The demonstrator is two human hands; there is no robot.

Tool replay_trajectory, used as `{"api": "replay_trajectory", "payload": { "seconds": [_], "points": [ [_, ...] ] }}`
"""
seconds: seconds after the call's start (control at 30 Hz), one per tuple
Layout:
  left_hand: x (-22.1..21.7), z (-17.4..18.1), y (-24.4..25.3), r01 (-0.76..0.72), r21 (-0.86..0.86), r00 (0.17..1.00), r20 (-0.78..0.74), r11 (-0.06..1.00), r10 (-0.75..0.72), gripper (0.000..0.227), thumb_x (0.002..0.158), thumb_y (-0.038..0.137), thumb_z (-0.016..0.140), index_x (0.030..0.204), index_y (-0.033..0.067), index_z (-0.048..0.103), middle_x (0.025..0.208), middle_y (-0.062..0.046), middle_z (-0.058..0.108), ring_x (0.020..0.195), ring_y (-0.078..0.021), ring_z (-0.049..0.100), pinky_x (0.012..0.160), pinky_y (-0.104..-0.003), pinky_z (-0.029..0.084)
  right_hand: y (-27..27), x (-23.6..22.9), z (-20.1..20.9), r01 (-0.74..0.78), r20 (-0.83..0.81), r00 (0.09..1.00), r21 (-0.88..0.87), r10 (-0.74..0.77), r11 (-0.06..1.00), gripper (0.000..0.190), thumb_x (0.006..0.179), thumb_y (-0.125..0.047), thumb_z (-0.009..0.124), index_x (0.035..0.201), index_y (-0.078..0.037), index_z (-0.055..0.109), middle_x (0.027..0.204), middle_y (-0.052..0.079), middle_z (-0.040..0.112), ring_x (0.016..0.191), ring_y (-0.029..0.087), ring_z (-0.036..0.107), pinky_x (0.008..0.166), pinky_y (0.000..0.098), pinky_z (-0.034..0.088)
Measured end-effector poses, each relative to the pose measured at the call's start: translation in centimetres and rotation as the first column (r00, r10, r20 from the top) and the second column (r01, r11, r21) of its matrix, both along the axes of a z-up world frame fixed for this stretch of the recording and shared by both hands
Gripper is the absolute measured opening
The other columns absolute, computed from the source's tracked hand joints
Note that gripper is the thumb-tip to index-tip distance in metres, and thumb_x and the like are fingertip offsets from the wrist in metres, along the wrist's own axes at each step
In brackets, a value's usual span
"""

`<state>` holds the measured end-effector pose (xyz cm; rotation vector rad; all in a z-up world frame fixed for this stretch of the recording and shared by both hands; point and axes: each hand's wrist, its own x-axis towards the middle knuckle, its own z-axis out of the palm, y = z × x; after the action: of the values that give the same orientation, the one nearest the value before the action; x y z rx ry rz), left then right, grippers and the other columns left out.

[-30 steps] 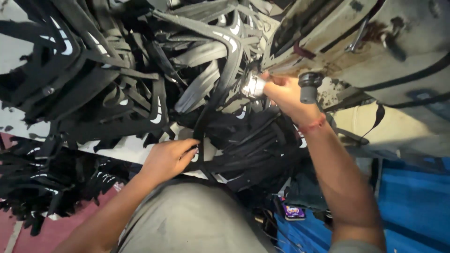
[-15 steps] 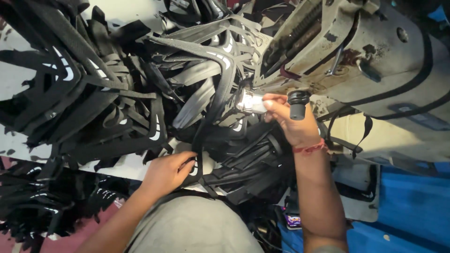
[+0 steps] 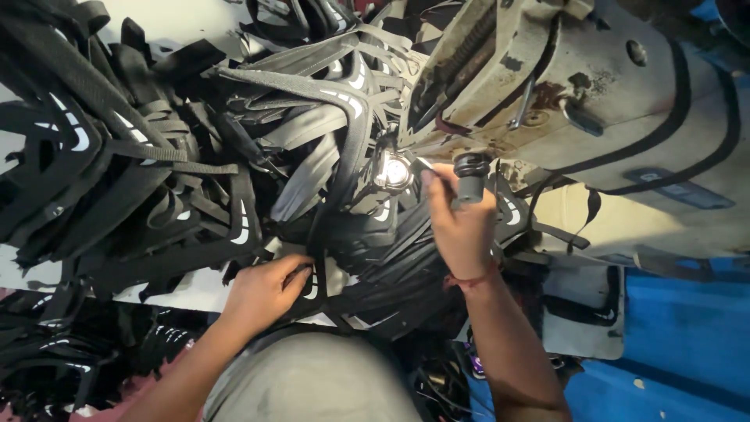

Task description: Stitch together black shoe upper components using an industrial sewing machine.

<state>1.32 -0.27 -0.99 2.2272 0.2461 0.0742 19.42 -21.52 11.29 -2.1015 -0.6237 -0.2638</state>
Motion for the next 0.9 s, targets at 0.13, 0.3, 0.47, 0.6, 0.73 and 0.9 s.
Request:
{"api": "replay_trajectory", "payload": {
  "seconds": [0.13, 0.3, 0.47, 0.6, 0.73, 0.9],
  "points": [
    [0.1, -0.1, -0.1, 0.005, 0.01, 1.0, -0.029, 1.0, -0.005, 0.021, 0.087, 0.029, 0.07, 0.105, 0.0178, 0.074, 0.077, -0.009, 0.073, 0.069, -0.0312, 0.07, 0.06, -0.043, 0.053, 1.3, -0.2, 0.3, -0.044, -0.002, 0.999, -0.009, 0.044, 0.999, 0.01, 0.103, -0.007, 0.065, 0.1, 0.0, 0.07, 0.076, 0.003, 0.067, 0.063, 0.012, 0.064, 0.056, 0.0251, 0.047],
    [0.2, -0.1, -0.4, -0.028, 0.042, 0.999, -0.023, 0.999, 0.029, 0.02, 0.087, 0.03, 0.07, 0.103, 0.0197, 0.075, 0.075, -0.009, 0.072, 0.069, -0.0309, 0.07, 0.061, -0.043, 0.054, -0.1, 2.6, -0.9, 0.074, -0.64, 0.684, 0.538, 0.35, 0.84, 0.015, 0.101, -0.011, 0.062, 0.092, 0.0, 0.068, 0.073, 0.005, 0.068, 0.061, 0.013, 0.063, 0.056, 0.0262, 0.047],
    [0.3, 0.4, -1.0, -0.024, 0.123, 1.0, -0.006, 0.992, 0.025, 0.02, 0.087, 0.032, 0.071, 0.103, 0.0193, 0.074, 0.074, -0.01, 0.072, 0.07, -0.0312, 0.07, 0.062, -0.042, 0.053, -1.2, 3.6, -1.4, 0.034, -0.602, 0.739, 0.481, 0.302, 0.876, 0.019, 0.102, -0.012, 0.063, 0.091, 0.003, 0.068, 0.077, 0.007, 0.07, 0.064, 0.015, 0.064, 0.059, 0.0279, 0.049],
    [1.5, 3.6, -2.3, -0.067, -0.057, 0.998, -0.011, 0.996, 0.066, 0.022, 0.087, 0.026, 0.07, 0.106, 0.0166, 0.073, 0.077, -0.01, 0.073, 0.066, -0.0292, 0.07, 0.058, -0.04, 0.053, -2.8, 4.6, -2.2, -0.213, -0.246, 0.941, 0.1, 0.232, 0.972, 0.019, 0.104, -0.011, 0.062, 0.097, 0.005, 0.068, 0.085, 0.008, 0.072, 0.073, 0.016, 0.068, 0.066, 0.0284, 0.051],
    [3.3, 8.2, -3.4, -0.041, -0.06, 0.983, 0.175, 0.997, 0.051, 0.018, 0.089, 0.021, 0.071, 0.107, 0.0156, 0.072, 0.077, -0.011, 0.072, 0.066, -0.0297, 0.069, 0.057, -0.04, 0.051, -4.2, 5.8, -2.8, -0.496, -0.04, 0.868, 0.004, 0.495, 0.869, 0.021, 0.102, -0.005, 0.054, 0.118, 0.008, 0.061, 0.104, 0.009, 0.071, 0.091, 0.018, 0.069, 0.081, 0.0284, 0.054],
    [6.6, 13.1, -3.7, 0.05, 0.026, 0.911, 0.408, 0.998, -0.056, 0.019, 0.093, 0.019, 0.069, 0.111, 0.0145, 0.068, 0.085, -0.011, 0.072, 0.074, -0.0314, 0.069, 0.061, -0.04, 0.052, -3.7, 6.6, -2.4, -0.341, -0.175, 0.925, 0.008, 0.337, 0.94, 0.019, 0.101, -0.003, 0.056, 0.113, 0.004, 0.069, 0.099, 0.009, 0.073, 0.089, 0.016, 0.071, 0.08, 0.0289, 0.057]
  ]
}}
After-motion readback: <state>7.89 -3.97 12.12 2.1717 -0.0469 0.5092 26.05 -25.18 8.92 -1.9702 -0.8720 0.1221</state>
